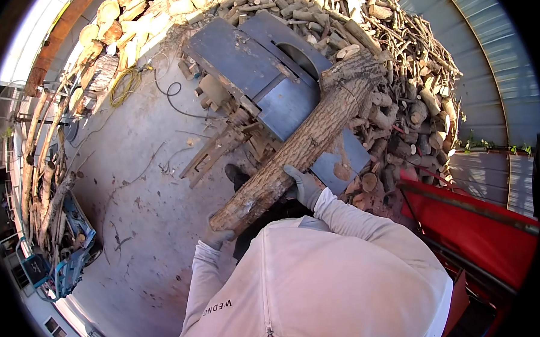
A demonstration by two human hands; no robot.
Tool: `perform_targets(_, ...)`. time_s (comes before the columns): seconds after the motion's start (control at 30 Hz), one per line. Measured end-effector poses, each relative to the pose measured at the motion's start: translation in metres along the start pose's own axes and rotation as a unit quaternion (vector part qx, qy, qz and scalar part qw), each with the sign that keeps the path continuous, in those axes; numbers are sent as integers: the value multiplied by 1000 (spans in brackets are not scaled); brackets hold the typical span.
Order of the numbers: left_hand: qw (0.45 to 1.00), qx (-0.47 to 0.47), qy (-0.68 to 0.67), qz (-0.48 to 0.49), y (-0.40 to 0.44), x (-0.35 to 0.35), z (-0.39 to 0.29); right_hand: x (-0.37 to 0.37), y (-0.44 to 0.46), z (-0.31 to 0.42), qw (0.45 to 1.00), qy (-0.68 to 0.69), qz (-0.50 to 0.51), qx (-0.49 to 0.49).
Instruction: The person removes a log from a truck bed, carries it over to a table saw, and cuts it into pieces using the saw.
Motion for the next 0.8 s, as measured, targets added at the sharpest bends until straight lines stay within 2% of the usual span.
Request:
perform_targets(0.27, 998, 25, -29, 43, 19, -6, -15, -10, 10, 6, 1000, -14, 5, -21)
perform_targets(0.33, 998, 33, -23, 40, 19, -10, -18, -13, 11, 6, 995, -65, -40, 58)
perform_targets(0.57, 998, 38, -26, 38, 16, -15, -20, -11, 6, 16, 995, -96, -21, 31)
perform_targets(0.63, 999, 31, -26, 27, 11, -20, -22, -3, 18, 7, 999, -30, -26, 16)
perform_targets(0.8, 998, 39, -32, 28, 14, -26, -25, -13, 15, 16, 999, 2, -5, 42)
Point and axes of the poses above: each hand's wrist, its own y-axis towards the middle knuckle, its own x-axis out of the back of the hand, z = x × y, the point moved 4 cm from there along y, towards the middle knuckle, and after that the axes turned 6 degrees about -y, right-handed, at the moved point
